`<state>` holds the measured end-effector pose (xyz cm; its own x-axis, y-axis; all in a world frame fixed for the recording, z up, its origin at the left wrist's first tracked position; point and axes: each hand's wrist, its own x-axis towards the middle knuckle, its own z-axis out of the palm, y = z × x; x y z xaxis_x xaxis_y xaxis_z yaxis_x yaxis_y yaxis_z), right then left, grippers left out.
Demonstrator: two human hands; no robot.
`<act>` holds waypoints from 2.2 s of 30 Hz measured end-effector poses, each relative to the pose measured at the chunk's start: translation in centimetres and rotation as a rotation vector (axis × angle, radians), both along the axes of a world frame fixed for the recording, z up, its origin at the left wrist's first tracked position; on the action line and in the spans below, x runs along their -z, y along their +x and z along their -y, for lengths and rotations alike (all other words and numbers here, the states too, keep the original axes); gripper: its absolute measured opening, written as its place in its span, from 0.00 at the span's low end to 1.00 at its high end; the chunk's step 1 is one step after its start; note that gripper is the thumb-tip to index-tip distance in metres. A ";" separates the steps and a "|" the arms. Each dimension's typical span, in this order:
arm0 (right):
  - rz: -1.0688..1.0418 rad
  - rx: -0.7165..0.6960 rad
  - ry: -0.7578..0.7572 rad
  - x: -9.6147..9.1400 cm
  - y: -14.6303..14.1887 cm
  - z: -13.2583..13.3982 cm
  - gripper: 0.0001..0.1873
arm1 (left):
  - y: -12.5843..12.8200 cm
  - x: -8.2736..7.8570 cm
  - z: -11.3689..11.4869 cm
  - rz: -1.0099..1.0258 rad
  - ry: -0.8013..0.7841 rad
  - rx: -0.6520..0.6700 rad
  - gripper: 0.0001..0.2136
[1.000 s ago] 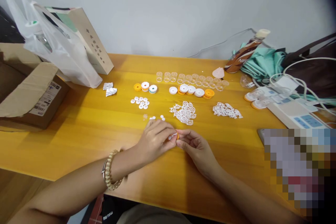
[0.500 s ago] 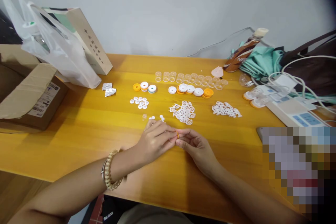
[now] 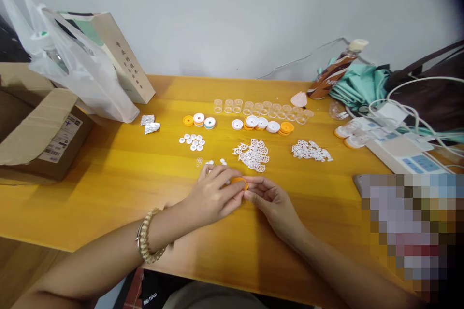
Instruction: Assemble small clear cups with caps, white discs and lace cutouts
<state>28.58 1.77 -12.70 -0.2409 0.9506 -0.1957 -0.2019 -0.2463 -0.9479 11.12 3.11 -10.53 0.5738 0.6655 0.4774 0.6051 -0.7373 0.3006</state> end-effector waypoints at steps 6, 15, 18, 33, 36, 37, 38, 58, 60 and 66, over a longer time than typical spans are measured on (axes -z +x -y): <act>-0.007 -0.006 0.005 0.1 -0.2 0.0 0.12 | 0.1 -0.4 0.0 0.048 -0.119 -0.035 0.08; -0.023 0.025 -0.006 0.5 -0.2 -0.1 0.11 | 0.6 -0.7 1.1 -0.187 0.006 -0.067 0.09; -0.025 0.002 -0.002 0.5 -0.3 -0.1 0.11 | 0.5 -0.4 0.7 -0.038 -0.157 -0.066 0.07; -0.017 -0.011 -0.019 0.0 -0.2 -0.1 0.12 | 0.3 0.8 0.1 0.181 -0.251 -0.079 0.08; -0.022 -0.015 -0.027 0.0 -0.2 -0.1 0.11 | 0.4 0.6 0.2 0.197 -0.259 -0.072 0.08; -0.021 -0.015 -0.028 -0.1 -0.2 -0.1 0.11 | 0.4 0.5 0.2 0.208 -0.267 -0.067 0.09; -0.020 -0.012 -0.027 -0.1 -0.2 -0.1 0.11 | 0.4 0.3 0.2 0.224 -0.282 -0.058 0.09; 0.050 -0.300 -0.103 -1.1 0.5 -0.5 0.19 | -1.4 0.0 -2.1 0.482 -1.131 0.065 0.08; 0.052 -0.319 -0.092 -1.0 0.5 -0.5 0.19 | -1.3 -0.1 -2.0 0.478 -1.130 0.047 0.08; 0.086 -0.326 -0.058 -1.0 0.4 -0.5 0.18 | -1.1 0.1 -2.0 0.478 -1.148 0.025 0.07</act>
<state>28.95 2.23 -11.72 -0.5108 0.8128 -0.2801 -0.0234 -0.3388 -0.9406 10.05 5.07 -10.59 0.5217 0.8272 -0.2089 0.2473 0.0877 0.9650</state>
